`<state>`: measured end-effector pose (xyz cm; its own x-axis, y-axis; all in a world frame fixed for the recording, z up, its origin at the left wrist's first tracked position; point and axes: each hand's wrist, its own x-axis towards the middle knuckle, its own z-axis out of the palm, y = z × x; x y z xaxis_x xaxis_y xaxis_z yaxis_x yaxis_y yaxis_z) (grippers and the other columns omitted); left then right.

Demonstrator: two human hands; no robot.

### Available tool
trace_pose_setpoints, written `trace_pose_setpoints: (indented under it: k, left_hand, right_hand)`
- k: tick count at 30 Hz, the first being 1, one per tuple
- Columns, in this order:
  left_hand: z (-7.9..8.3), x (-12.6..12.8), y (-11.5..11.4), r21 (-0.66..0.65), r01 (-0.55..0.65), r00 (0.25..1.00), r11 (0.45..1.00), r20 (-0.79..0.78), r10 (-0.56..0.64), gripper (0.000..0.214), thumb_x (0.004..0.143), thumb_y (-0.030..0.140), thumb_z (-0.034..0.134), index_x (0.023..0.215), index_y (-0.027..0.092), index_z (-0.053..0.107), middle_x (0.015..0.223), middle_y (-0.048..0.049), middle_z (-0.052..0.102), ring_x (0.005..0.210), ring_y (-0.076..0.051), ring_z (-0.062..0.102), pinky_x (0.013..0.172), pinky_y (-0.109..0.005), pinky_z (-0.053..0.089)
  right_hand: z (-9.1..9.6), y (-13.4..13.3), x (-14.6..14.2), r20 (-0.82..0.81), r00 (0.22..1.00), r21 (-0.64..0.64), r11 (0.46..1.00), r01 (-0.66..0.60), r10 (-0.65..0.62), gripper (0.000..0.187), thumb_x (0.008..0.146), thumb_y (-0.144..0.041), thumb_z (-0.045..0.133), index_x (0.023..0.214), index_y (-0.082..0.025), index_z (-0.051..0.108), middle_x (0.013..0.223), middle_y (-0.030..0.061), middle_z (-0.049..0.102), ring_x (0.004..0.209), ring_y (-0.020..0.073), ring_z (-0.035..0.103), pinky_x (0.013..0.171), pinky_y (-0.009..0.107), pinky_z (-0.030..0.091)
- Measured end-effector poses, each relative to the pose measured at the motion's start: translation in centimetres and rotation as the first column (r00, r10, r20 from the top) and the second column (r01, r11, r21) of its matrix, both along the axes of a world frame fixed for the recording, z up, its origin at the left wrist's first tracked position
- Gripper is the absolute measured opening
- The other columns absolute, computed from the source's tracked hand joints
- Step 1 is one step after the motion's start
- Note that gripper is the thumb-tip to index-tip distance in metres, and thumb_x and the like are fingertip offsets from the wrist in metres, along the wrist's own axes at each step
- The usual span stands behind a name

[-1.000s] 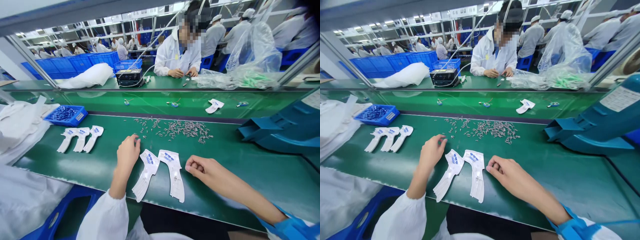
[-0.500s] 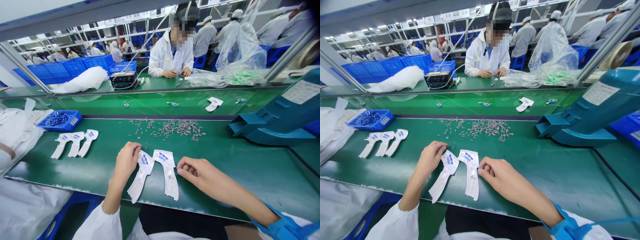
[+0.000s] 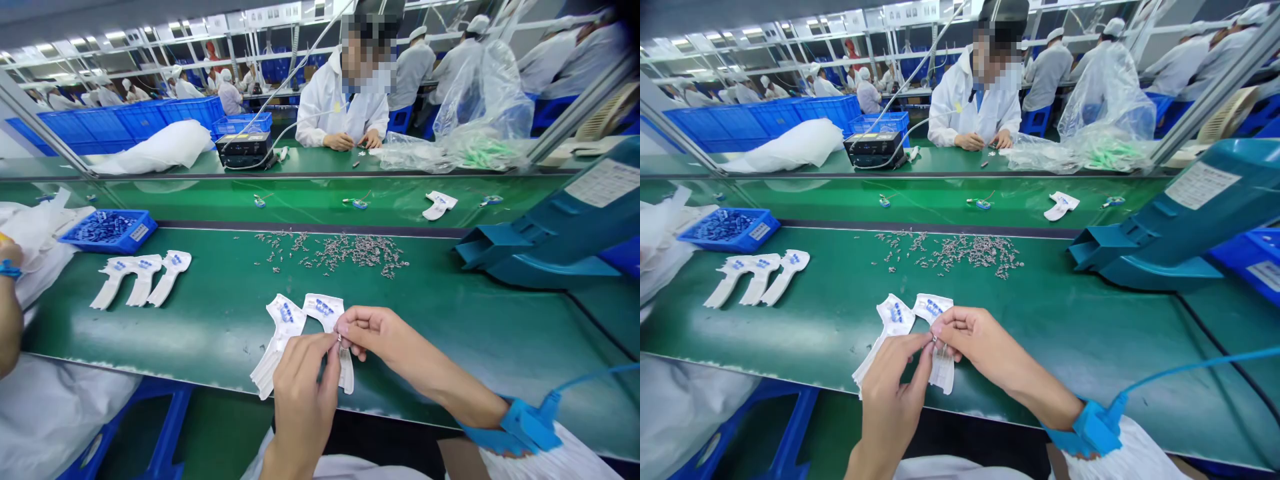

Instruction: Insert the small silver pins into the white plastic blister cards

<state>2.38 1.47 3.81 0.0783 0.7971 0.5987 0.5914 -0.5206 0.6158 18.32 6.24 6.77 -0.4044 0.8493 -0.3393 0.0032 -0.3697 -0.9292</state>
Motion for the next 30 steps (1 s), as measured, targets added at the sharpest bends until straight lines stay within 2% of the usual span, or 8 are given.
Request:
trace_pose_setpoints:
  k: [7, 11, 14, 17, 21, 30]
  left_hand:
    - [-0.4, 0.1, 0.2, 0.071, -0.06, 0.998, 0.996, -0.015, 0.061, 0.022, 0.089, 0.002, 0.062, 0.104, 0.018, 0.063, 0.09, -0.002, 0.071, 0.083, -0.014, 0.064, 0.077, -0.026, 0.052]
    - [-1.1, 0.1, -0.3, 0.011, -0.031, 0.998, 0.999, -0.054, 0.031, 0.026, 0.091, 0.004, 0.059, 0.113, 0.018, 0.061, 0.098, -0.004, 0.071, 0.09, -0.016, 0.064, 0.081, -0.028, 0.053]
    - [-2.1, -0.1, -1.0, -0.118, -0.017, 0.981, 0.993, -0.192, -0.006, 0.038, 0.095, 0.012, 0.055, 0.132, 0.015, 0.053, 0.122, -0.0114, 0.066, 0.11, -0.023, 0.061, 0.091, -0.037, 0.053]
    - [-3.5, -0.1, -1.5, -0.166, -0.027, 0.95, 0.986, -0.31, -0.026, 0.044, 0.096, 0.017, 0.052, 0.139, 0.014, 0.047, 0.136, -0.0139, 0.06, 0.121, -0.029, 0.057, 0.097, -0.045, 0.051]
    - [-4.5, 0.0, -1.6, -0.178, -0.036, 0.946, 0.983, -0.322, -0.024, 0.044, 0.096, 0.02, 0.052, 0.139, 0.014, 0.048, 0.136, -0.0125, 0.061, 0.123, -0.029, 0.057, 0.1, -0.046, 0.05]
    - [-4.5, -0.1, -1.5, -0.185, -0.028, 0.954, 0.982, -0.298, -0.029, 0.043, 0.095, 0.021, 0.055, 0.137, 0.014, 0.051, 0.136, -0.0114, 0.062, 0.121, -0.029, 0.058, 0.096, -0.046, 0.052]
  right_hand:
    - [-0.2, -0.1, 0.0, 0.1, 0.994, 0.035, 0.998, -0.043, 0.039, 0.039, 0.081, -0.055, 0.071, 0.083, -0.017, 0.065, 0.072, -0.0006, 0.059, 0.063, 0.011, 0.047, 0.061, 0.025, 0.04]
    - [-0.1, 0.1, 0.5, 0.224, 0.968, 0.085, 0.987, -0.138, 0.116, 0.026, 0.087, -0.044, 0.065, 0.084, -0.018, 0.064, 0.075, -0.0004, 0.061, 0.067, 0.0123, 0.05, 0.065, 0.025, 0.041]
    - [-0.3, 0.2, 1.1, 0.456, 0.873, 0.143, 0.953, -0.265, 0.175, 0.017, 0.09, -0.034, 0.059, 0.082, -0.019, 0.064, 0.071, -0.0016, 0.059, 0.066, 0.0124, 0.049, 0.06, 0.024, 0.038]
    - [-0.6, 0.3, 1.5, 0.622, 0.757, 0.175, 0.906, -0.384, 0.201, 0.017, 0.091, -0.028, 0.054, 0.079, -0.019, 0.062, 0.066, -0.0028, 0.056, 0.062, 0.012, 0.046, 0.056, 0.023, 0.034]
    - [-0.5, 0.5, 1.3, 0.668, 0.706, 0.183, 0.867, -0.463, 0.236, 0.014, 0.089, -0.022, 0.053, 0.076, -0.02, 0.059, 0.067, -0.0031, 0.057, 0.062, 0.0117, 0.047, 0.057, 0.023, 0.034]
    - [0.4, 1.3, 1.2, 0.781, 0.574, 0.197, 0.774, -0.602, 0.247, 0.016, 0.09, -0.022, 0.051, 0.075, -0.021, 0.054, 0.071, -0.0021, 0.06, 0.064, 0.0128, 0.049, 0.059, 0.024, 0.032]
